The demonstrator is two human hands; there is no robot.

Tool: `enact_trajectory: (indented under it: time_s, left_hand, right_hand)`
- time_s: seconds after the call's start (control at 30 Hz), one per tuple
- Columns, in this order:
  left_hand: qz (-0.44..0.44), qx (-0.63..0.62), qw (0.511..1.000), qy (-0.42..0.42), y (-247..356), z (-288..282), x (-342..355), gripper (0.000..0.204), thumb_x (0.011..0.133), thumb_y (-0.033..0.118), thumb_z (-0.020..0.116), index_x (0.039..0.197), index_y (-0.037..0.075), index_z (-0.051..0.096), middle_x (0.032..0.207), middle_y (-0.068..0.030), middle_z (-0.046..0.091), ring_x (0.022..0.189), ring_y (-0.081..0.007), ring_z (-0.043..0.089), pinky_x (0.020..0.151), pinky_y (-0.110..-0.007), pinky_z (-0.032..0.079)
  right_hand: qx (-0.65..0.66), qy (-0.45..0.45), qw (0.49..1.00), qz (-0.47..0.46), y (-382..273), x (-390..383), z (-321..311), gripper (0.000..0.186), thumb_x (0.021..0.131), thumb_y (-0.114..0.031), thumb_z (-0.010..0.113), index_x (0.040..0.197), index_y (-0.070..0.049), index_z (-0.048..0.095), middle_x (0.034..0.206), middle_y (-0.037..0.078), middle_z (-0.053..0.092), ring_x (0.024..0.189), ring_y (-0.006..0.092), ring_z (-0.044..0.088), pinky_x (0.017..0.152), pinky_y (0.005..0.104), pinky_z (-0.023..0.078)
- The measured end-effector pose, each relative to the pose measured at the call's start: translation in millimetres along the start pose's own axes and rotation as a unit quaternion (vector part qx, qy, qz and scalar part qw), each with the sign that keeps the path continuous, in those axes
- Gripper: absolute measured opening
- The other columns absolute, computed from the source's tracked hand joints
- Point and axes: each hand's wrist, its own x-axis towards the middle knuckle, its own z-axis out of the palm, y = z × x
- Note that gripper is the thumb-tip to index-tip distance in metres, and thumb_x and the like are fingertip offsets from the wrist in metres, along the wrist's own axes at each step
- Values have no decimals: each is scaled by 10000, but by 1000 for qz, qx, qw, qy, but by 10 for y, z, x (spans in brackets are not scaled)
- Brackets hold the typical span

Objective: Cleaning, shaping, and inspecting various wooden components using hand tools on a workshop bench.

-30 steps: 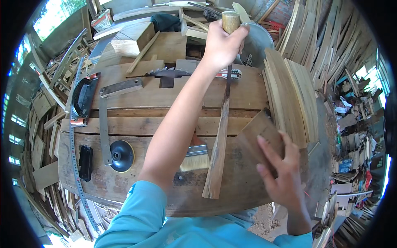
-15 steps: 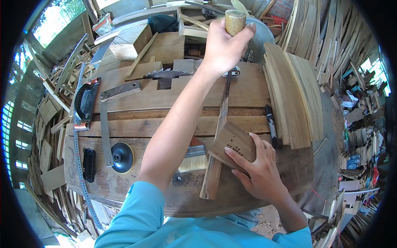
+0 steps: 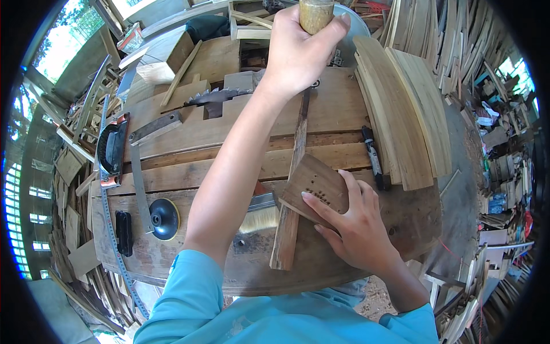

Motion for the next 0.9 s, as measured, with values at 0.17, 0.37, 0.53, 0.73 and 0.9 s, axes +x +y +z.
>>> enact_trajectory:
  time_s: [0.17,0.37,0.53,0.73,0.9]
  left_hand:
    - [6,36,999,-10,12,53,-20,285,1003,222,695,776,62,627,595,20,550,509,-63,497,482,-246,394]
    - [37,59,997,-25,15,83,-29,292,1000,232,705,771,66,631,596,19,564,506,-54,501,479,-236,397]
    - [37,55,998,-16,70,153,-41,248,1001,183,677,800,51,618,640,38,537,567,-49,476,513,-251,385]
    - [54,67,996,-18,123,199,-46,213,1013,153,655,839,45,597,708,63,506,648,-47,446,567,-262,370]
    - [55,87,995,-15,118,200,-43,219,1007,147,659,829,38,594,718,57,512,656,-51,446,575,-264,372]
  right_hand:
    - [13,-3,1000,10,-10,-3,-2,641,873,-210,754,1468,-360,569,1519,289,346,1293,462,419,1104,567,341]
    - [11,-5,1000,10,-7,-8,10,655,872,-203,755,1477,-362,559,1519,292,344,1289,462,419,1106,566,342]
    - [10,0,1000,7,7,-3,14,662,879,-229,748,1490,-377,539,1498,299,360,1270,458,423,1074,550,360]
    - [-2,-2,1000,1,13,-3,15,666,888,-259,740,1502,-391,519,1476,303,375,1251,455,426,1040,536,381]
    - [-1,0,1000,1,14,0,12,663,887,-255,742,1498,-392,524,1476,302,373,1248,454,428,1040,538,382]
